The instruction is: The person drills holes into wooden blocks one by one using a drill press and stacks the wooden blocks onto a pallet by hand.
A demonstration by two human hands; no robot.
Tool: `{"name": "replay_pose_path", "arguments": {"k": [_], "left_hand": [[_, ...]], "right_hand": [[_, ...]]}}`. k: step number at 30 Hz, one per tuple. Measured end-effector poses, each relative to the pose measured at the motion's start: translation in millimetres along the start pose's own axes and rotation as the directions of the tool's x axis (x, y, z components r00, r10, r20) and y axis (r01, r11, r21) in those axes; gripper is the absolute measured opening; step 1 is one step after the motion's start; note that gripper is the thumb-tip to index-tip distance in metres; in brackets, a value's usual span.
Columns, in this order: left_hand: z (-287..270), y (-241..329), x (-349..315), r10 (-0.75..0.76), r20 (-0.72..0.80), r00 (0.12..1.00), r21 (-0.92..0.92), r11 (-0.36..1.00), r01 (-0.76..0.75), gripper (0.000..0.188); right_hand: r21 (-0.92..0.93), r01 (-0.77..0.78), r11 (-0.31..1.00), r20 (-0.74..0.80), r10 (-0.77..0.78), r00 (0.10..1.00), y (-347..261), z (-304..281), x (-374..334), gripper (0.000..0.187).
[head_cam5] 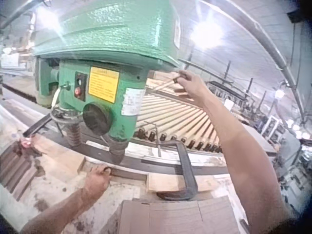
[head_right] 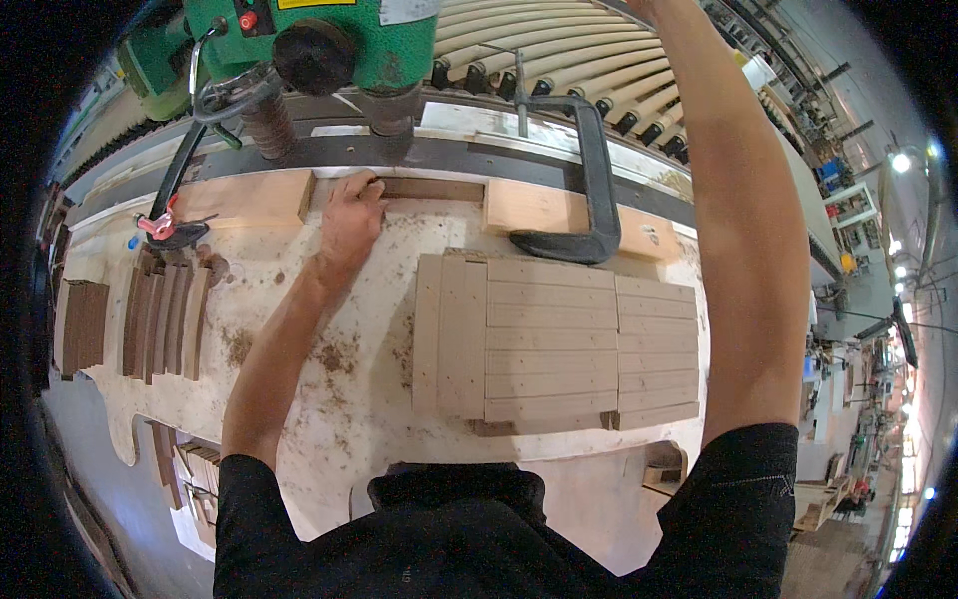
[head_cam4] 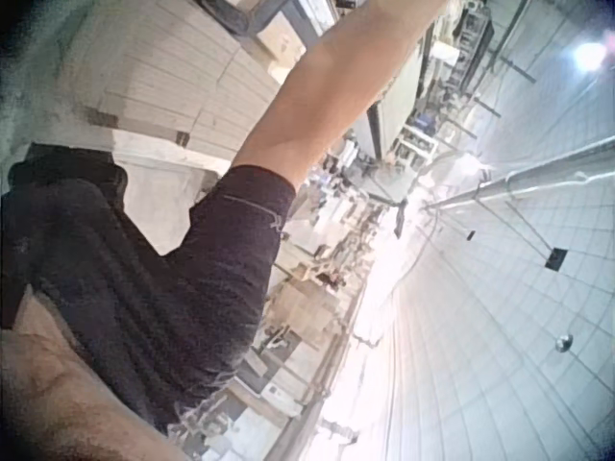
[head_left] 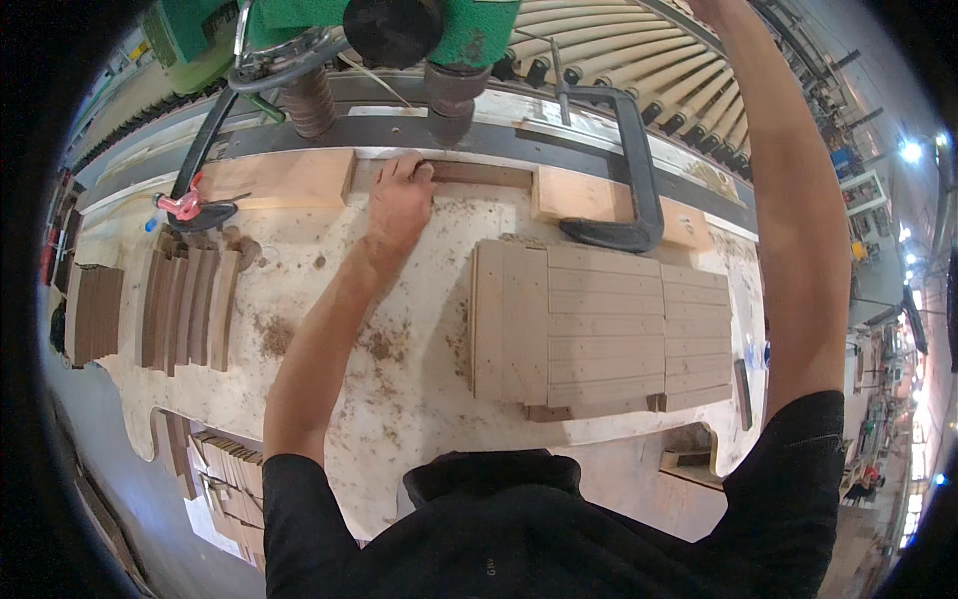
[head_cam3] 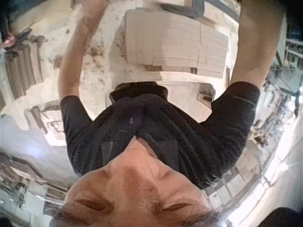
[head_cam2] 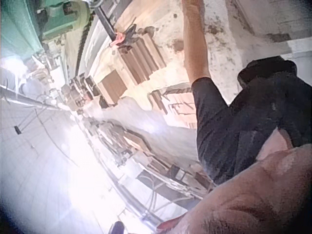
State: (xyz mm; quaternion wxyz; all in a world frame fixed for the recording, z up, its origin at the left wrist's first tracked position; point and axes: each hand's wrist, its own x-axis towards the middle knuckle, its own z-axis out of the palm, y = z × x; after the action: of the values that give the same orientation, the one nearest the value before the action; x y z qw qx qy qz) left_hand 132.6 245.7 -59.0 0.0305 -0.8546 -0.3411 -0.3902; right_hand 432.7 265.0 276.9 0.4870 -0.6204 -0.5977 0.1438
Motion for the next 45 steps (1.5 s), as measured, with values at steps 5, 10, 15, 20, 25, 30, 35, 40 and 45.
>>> {"name": "replay_pose_path", "arguments": {"k": [5,10,15,20,25,30,35,40,45], "left_hand": [[-3,-39,-29,0.061,0.163,0.985,0.091,0.993,-0.077,0.027],[-98,12,-48,-0.285,0.304,0.909,-0.028,0.951,0.308,0.028],[-194,98,-92,-0.358,0.194,0.913,-0.078,0.922,0.378,0.028],[-216,219,-122,-0.326,0.338,0.883,-0.117,0.916,0.383,0.04],[-177,285,-129,-0.165,0.354,0.92,-0.217,0.943,0.253,0.035],[-160,294,-135,-0.154,0.313,0.937,-0.171,0.961,0.215,0.037],[-145,292,-143,-0.129,0.225,0.966,-0.079,0.986,0.15,0.033],[-134,292,-149,-0.166,0.045,0.985,-0.033,0.985,0.168,0.026],[-150,322,-148,-0.174,0.043,0.984,-0.188,0.966,0.179,0.031]], "right_hand": [[0.099,0.049,0.994,-0.02,-0.047,0.999,-16,2,-27,0.041],[-0.031,0.249,0.968,0.101,-0.244,0.964,-6,-33,-154,0.041],[0.234,0.09,0.968,0.222,-0.143,0.964,26,-72,-332,0.03],[0.345,-0.254,0.904,0.592,0.0,0.806,68,-56,-475,0.024],[0.479,-0.614,0.628,0.666,0.195,0.72,91,-24,-548,0.024],[0.484,-0.706,0.516,0.638,0.344,0.689,104,-17,-550,0.031],[0.573,-0.68,0.458,0.612,0.313,0.726,103,-15,-539,0.034],[0.633,-0.647,0.425,0.599,0.261,0.757,104,-6,-542,0.031],[0.524,-0.778,0.347,0.769,0.2,0.607,97,28,-560,0.028]]}}
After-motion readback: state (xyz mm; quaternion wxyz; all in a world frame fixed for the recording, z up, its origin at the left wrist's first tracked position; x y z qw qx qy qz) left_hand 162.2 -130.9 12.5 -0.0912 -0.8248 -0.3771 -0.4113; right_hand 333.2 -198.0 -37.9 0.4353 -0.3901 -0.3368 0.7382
